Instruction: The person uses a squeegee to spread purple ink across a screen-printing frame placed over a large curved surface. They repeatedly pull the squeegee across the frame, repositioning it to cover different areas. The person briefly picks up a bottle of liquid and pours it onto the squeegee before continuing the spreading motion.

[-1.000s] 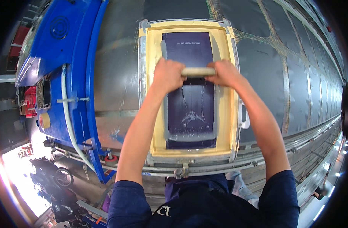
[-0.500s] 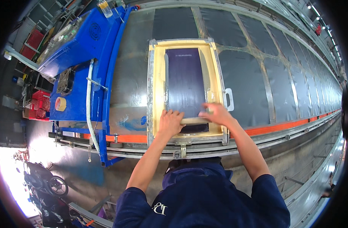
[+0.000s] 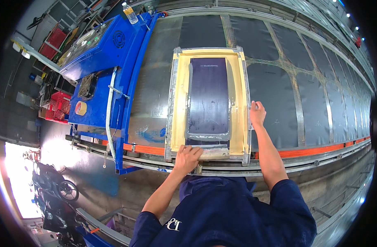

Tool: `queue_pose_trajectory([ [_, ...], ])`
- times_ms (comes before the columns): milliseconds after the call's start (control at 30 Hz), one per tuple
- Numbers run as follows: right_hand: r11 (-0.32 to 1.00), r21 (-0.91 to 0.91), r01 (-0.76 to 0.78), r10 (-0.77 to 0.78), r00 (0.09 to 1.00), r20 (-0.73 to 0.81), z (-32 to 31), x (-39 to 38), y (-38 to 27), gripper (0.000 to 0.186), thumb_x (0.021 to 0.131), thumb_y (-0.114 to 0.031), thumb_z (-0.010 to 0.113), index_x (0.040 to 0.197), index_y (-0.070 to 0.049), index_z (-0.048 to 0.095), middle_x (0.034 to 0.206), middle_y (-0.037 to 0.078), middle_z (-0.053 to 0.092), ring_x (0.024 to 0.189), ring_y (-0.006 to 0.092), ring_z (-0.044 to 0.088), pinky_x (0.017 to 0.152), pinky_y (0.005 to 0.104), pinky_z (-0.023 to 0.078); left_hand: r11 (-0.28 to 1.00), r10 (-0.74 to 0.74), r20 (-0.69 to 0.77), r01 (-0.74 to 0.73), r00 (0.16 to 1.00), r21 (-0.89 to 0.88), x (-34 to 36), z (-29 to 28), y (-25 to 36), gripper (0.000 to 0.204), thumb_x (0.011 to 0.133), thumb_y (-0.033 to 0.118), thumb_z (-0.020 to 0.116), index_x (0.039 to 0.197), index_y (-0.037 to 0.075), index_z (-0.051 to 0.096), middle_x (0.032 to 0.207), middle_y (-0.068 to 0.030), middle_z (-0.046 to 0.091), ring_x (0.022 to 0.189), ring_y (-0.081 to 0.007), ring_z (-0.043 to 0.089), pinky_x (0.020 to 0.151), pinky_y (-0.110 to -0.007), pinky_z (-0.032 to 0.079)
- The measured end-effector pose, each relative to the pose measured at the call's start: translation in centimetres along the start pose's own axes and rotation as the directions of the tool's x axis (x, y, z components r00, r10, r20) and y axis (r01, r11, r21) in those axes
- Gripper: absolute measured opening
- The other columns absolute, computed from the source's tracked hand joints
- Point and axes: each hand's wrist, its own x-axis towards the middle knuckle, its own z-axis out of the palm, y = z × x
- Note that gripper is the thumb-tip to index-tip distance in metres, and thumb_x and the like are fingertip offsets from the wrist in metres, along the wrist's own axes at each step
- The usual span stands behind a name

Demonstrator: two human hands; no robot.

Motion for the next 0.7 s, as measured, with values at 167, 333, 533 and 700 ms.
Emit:
queue_pose_trajectory([
  [167, 0.999, -0.014, 0.04, -0.041, 0.998, -0.037, -1.2, -0.7, -1.1, 0.034, 0.099, -0.036, 0.063, 0.102, -0.003, 0.069, 0.083, 0.02, 0.069, 0.072, 0.0374, 0.064, 0.071, 0.0457, 0.05, 0.999, -0.004, -0.053, 0.007, 0.999, 0.042, -0.6, 1.5, 0.2, 0.051, 0.063, 0.007, 0.075, 0.113, 0.014, 0.07, 0.114, 0.0034, 0.071, 0.091, -0.0189, 0.063, 0.085, -0.038, 0.046],
  [333, 0.995, -0.008, 0.095, -0.096, 0.994, -0.054, -1.4, -1.2, -1.3, 0.031, 0.099, -0.034, 0.064, 0.098, -0.003, 0.068, 0.081, 0.021, 0.069, 0.074, 0.0391, 0.066, 0.07, 0.0461, 0.05, 0.999, -0.035, -0.031, 0.036, 0.999, 0.04, 4.4, 2.5, -3.1, 0.051, 0.065, 0.002, 0.073, 0.114, 0.014, 0.071, 0.115, 0.003, 0.072, 0.094, -0.0198, 0.064, 0.085, -0.039, 0.047],
  [533, 0.992, -0.052, 0.115, -0.118, 0.992, -0.048, -1.9, -1.4, -2.1, 0.03, 0.101, -0.032, 0.063, 0.097, -0.002, 0.068, 0.077, 0.022, 0.07, 0.073, 0.0419, 0.07, 0.067, 0.0475, 0.051, 0.996, 0.03, -0.131, -0.018, 0.991, 0.088, 18.8, 3.8, -12.0, 0.047, 0.069, 0.001, 0.071, 0.113, 0.016, 0.072, 0.117, 0.0013, 0.074, 0.101, -0.0229, 0.065, 0.091, -0.041, 0.048],
  [700, 0.999, -0.04, 0.034, -0.035, 0.999, -0.02, -1.9, -1.5, -2.4, 0.028, 0.101, -0.03, 0.064, 0.097, -0.003, 0.068, 0.065, 0.016, 0.064, 0.055, 0.0221, 0.061, 0.056, 0.0396, 0.046, 0.983, 0.035, -0.1, -0.016, 0.994, 0.183, 32.8, 4.7, -19.1, 0.038, 0.074, 0.007, 0.074, 0.111, 0.019, 0.073, 0.114, 0.0021, 0.074, 0.104, -0.0224, 0.065, 0.093, -0.041, 0.047],
])
